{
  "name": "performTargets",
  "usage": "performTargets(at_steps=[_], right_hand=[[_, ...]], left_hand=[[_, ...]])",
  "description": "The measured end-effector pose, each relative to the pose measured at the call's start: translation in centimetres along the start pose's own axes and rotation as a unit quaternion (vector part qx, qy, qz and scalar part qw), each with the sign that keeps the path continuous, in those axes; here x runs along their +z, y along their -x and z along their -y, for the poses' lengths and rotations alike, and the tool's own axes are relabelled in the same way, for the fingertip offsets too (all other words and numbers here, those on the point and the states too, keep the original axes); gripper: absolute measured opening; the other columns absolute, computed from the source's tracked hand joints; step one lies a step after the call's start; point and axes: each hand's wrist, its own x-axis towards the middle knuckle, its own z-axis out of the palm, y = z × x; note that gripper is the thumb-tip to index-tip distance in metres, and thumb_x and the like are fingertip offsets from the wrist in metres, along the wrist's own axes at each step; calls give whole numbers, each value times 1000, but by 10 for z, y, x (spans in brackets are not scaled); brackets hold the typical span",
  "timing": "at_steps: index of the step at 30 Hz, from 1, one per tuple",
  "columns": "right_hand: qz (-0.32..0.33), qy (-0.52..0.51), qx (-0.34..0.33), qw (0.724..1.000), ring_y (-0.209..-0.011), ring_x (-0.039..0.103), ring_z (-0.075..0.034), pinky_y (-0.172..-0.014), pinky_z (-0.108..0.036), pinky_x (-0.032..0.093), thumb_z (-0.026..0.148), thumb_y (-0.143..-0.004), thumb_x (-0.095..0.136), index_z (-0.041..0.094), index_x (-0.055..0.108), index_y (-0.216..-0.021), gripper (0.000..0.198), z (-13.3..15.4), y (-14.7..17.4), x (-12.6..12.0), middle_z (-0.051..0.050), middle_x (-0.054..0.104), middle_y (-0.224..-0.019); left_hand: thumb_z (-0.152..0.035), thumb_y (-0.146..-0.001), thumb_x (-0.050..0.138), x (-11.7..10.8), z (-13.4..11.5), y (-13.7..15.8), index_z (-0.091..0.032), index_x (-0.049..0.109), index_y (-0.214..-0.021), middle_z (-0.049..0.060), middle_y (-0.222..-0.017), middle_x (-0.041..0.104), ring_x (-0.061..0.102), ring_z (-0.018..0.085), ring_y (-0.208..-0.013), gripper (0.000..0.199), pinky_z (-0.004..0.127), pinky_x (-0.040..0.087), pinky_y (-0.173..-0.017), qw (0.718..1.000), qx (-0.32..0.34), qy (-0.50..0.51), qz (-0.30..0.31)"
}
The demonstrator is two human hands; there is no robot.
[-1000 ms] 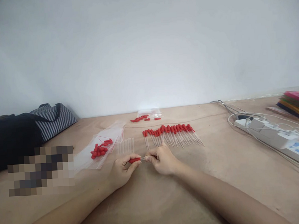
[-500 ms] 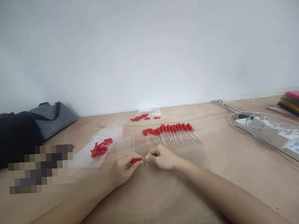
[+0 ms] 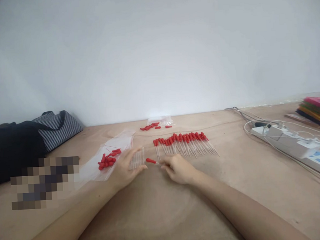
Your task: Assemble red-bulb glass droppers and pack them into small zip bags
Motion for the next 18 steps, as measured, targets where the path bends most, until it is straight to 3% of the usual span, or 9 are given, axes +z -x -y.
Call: performTargets(at_steps=[1, 3, 6, 10, 13, 18], right_hand=[[-23, -4, 41, 999, -61, 53, -12, -58, -21, 37, 16, -78, 44, 16, 58, -96, 23, -1, -4, 1, -3, 61, -71], [-66, 5, 116, 991, -60, 54, -13, -58, -22, 37, 17, -77, 45, 13, 55, -101, 26, -3, -16, 5, -3, 62, -68], [-90, 66, 202, 973, -69, 58, -16, -61, -24, 38, 17, -74, 47, 12, 51, -102, 29, -2, -42, 12, -6, 63, -74], [-75, 159, 303, 937, -83, 59, -24, -64, -29, 39, 23, -75, 46, 14, 48, -104, 31, 1, -71, 24, -11, 63, -89], [-63, 183, 326, 925, -85, 59, -25, -65, -31, 40, 26, -76, 45, 13, 47, -103, 31, 0, -79, 29, -13, 63, -91], [-73, 195, 320, 924, -87, 59, -25, -68, -32, 40, 34, -79, 42, 14, 48, -103, 32, 1, -77, 30, -13, 63, -92]], left_hand=[[-34, -76, 55, -8, 10, -2, -16, 51, -108, 11, -106, 55, 48, 25, -99, 37, 39, 38, -86, 997, -29, -58, -29], [-31, -76, 53, -24, 31, -5, -15, 59, -97, 11, -99, 56, 49, 26, -93, 27, 39, 37, -84, 987, -51, -153, -19], [-29, -75, 51, -47, 59, -7, -18, 65, -76, 8, -89, 57, 50, 24, -84, 18, 37, 38, -80, 972, -76, -214, 59], [-35, -70, 56, -64, 73, -5, -20, 65, -69, 5, -85, 55, 50, 22, -82, 18, 33, 39, -75, 963, -86, -178, 183], [-36, -66, 58, -67, 74, -3, -20, 65, -70, 5, -86, 54, 50, 22, -83, 17, 33, 39, -76, 958, -92, -142, 233], [-32, -65, 60, -64, 73, -3, -20, 65, -72, 5, -86, 54, 50, 22, -84, 15, 32, 39, -76, 954, -107, -142, 242]])
